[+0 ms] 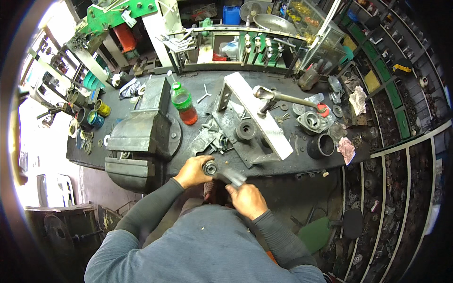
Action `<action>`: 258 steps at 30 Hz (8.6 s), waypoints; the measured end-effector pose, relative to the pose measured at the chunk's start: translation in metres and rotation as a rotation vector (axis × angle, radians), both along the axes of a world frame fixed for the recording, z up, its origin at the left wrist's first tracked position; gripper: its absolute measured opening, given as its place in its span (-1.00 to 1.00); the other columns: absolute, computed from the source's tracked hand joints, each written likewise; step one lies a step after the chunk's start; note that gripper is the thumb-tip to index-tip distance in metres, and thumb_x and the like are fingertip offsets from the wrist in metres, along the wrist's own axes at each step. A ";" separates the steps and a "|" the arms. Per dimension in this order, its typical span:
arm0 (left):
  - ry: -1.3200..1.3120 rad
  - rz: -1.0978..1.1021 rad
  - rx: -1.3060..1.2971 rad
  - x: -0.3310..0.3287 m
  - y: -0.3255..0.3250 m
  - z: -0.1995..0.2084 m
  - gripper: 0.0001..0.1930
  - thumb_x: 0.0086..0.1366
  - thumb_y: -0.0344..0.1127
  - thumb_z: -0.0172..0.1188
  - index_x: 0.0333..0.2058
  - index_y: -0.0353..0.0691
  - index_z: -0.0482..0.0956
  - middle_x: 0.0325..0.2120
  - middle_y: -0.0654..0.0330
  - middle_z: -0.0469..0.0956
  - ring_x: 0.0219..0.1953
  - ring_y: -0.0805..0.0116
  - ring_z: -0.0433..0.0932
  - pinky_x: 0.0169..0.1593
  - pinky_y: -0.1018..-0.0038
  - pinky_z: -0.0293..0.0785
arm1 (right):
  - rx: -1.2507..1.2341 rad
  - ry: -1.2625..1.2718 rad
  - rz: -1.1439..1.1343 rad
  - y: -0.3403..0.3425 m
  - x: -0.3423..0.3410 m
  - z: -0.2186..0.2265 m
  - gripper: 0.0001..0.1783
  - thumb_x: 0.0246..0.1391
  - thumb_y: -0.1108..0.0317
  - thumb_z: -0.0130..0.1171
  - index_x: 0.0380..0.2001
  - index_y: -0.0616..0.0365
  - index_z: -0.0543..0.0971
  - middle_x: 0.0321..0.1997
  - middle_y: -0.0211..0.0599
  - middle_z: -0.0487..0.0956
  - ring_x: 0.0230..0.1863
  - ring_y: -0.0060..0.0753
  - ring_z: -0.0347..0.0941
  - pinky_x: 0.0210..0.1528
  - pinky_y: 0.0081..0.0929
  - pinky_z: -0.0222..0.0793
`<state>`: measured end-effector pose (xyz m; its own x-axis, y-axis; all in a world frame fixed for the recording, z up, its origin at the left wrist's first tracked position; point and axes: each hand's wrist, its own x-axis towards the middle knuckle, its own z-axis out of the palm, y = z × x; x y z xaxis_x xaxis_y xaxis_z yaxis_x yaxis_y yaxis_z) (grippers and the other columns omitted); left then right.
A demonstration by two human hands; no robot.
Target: The person assembles small mechanical parts on a cluttered workbench. They use a hammer to tap components together, apply liquid from a bottle, and handle bearings, gears, and metal rings. The person repeatedly picks up, aligns, and secures parts, occasionally wiping them with a cloth.
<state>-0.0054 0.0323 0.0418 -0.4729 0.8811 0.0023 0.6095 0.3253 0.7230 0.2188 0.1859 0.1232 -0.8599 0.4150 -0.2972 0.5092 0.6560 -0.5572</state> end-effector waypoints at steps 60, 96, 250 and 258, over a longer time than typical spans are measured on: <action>0.208 -0.076 -0.450 -0.028 -0.014 -0.036 -0.77 0.23 -0.41 0.29 -0.15 -0.32 0.66 -0.27 -0.26 0.74 -0.15 -0.29 0.75 -0.04 -0.07 0.65 | -0.287 -0.085 -0.057 0.010 -0.026 -0.121 -0.44 0.43 -0.01 0.21 -0.01 0.43 0.68 -0.04 0.47 0.69 0.12 0.50 0.62 0.16 0.18 0.53; -0.273 0.074 -0.710 -0.006 0.017 -0.027 -0.46 0.25 -0.23 0.18 0.11 -0.48 0.72 0.14 -0.36 0.66 0.24 -0.21 0.67 0.35 0.09 0.58 | 0.145 -0.032 0.060 0.018 -0.064 -0.059 -0.48 0.43 0.04 0.22 -0.29 0.42 0.71 -0.33 0.35 0.70 -0.21 0.48 0.68 -0.09 0.21 0.62; 0.275 0.371 -0.201 0.020 -0.020 -0.045 -0.50 0.29 -0.23 0.43 0.18 -0.25 0.66 0.11 -0.06 0.60 0.22 -0.13 0.56 0.32 0.07 0.50 | 0.334 0.163 -0.649 0.172 0.063 -0.175 -0.30 0.20 0.60 0.24 0.43 0.36 0.42 0.14 0.32 0.55 0.21 0.42 0.52 0.29 0.09 0.45; 0.558 0.441 -0.226 -0.093 0.013 -0.083 -0.73 0.54 -0.32 -0.02 -0.16 -0.28 0.67 -0.07 -0.08 0.66 0.02 -0.13 0.64 0.10 -0.01 0.63 | 0.575 -0.014 -0.530 0.159 0.033 -0.138 -0.41 0.24 0.45 0.30 0.33 0.29 0.53 0.10 0.09 0.53 0.14 0.20 0.53 0.21 -0.01 0.49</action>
